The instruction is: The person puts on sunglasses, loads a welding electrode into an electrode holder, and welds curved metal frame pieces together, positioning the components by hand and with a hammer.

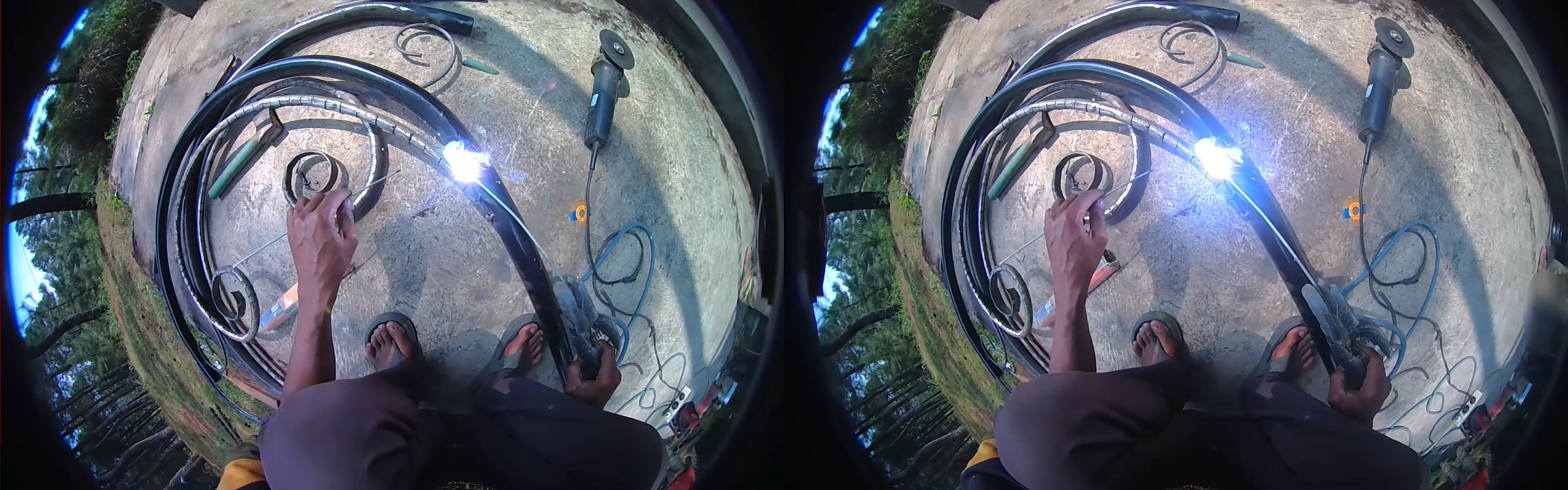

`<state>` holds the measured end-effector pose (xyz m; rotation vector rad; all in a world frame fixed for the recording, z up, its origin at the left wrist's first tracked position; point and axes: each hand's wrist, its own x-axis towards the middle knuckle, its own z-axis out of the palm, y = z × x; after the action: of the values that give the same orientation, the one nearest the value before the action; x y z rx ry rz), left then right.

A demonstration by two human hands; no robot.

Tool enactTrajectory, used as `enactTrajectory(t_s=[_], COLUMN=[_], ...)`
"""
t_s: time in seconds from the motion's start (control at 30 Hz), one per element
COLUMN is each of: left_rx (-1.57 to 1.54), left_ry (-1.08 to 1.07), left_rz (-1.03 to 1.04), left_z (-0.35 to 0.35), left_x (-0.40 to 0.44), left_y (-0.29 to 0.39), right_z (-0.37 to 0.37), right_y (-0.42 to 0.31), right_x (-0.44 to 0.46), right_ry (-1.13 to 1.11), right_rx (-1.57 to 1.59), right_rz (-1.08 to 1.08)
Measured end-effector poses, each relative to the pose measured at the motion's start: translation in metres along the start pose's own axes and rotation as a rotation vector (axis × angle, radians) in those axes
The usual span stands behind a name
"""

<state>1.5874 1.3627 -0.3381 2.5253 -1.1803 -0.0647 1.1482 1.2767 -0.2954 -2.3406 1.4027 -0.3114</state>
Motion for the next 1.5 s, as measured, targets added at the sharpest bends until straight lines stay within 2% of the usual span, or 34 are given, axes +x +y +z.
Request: enactTrajectory(t_s=[0.07,0.13,0.23,0.33,0.4,0.47,0.5,0.6,0.73,0.83,0.93,1.0,1.2,1.27,1.3,1.33,1.4,1.5], left_rx=[-0.021,-0.046,-0.071,-0.112,-0.133,-0.168,-0.185,-0.232,-0.241,-0.237,-0.241,-0.217,-0.252,-0.271,-0.299,-0.278,-0.317,-0.323], left_ry=[0.005,0.005,0.048,0.074,0.08,0.087,0.101,0.128,0.109,0.116,0.103,0.111,0.096,0.124,0.131,0.148,0.203,0.131], left_rz=[-0.021,-0.039,-0.016,-0.02,-0.083,-0.154,-0.178,-0.233,-0.293,-0.344,-0.407,-0.442,-0.535,-0.572,-0.578,-0.604,-0.561,-0.628], left_z=[0.0,0.001,0.002,-0.001,-0.009,-0.014,-0.015,-0.02,-0.03,-0.033,-0.033,-0.023,-0.006,-0.024,-0.033,-0.037,-0.043,-0.052], left_x=[-0.001,-0.003,-0.004,-0.007,-0.009,-0.013,-0.016,-0.023,-0.038,-0.05,-0.066,-0.077,-0.108,-0.108,-0.108,-0.113,-0.122,-0.142], left_y=[0.002,-0.001,-0.006,-0.017,-0.022,-0.028,-0.033,-0.047,-0.06,-0.075,-0.094,-0.111,-0.141,-0.133,-0.13,-0.13,-0.123,-0.109], right_z=[0.001,0.002,0.003,0.008,0.01,0.01,0.009,0.01,0.019,0.021,0.026,0.042,0.052,0.062,0.068,0.077,0.096,0.119], right_y=[0.004,0.006,0.008,0.01,0.006,-0.006,-0.011,-0.034,-0.088,-0.138,-0.169,-0.168,-0.219,-0.226,-0.233,-0.241,-0.254,-0.269], right_x=[-0.003,-0.003,-0.006,-0.008,-0.003,0.003,0.01,0.032,0.07,0.088,0.101,0.108,0.104,0.121,0.126,0.129,0.134,0.14], right_ry=[0.008,0.007,-0.014,0.063,0.096,0.169,0.17,0.044,-0.081,-0.192,-0.303,-0.324,-0.265,-0.28,-0.369,-0.395,-0.648,-0.87], right_rx=[-0.009,0.001,0.024,-0.002,0.015,0.092,0.083,0.513,0.615,0.75,0.604,0.416,0.446,0.524,0.562,0.578,0.803,0.973], right_rz=[0.066,0.036,0.14,0.09,0.01,0.126,0.094,0.093,-0.134,-0.119,-0.017,-0.157,-0.237,-0.325,-0.257,-0.279,-0.066,-0.089])
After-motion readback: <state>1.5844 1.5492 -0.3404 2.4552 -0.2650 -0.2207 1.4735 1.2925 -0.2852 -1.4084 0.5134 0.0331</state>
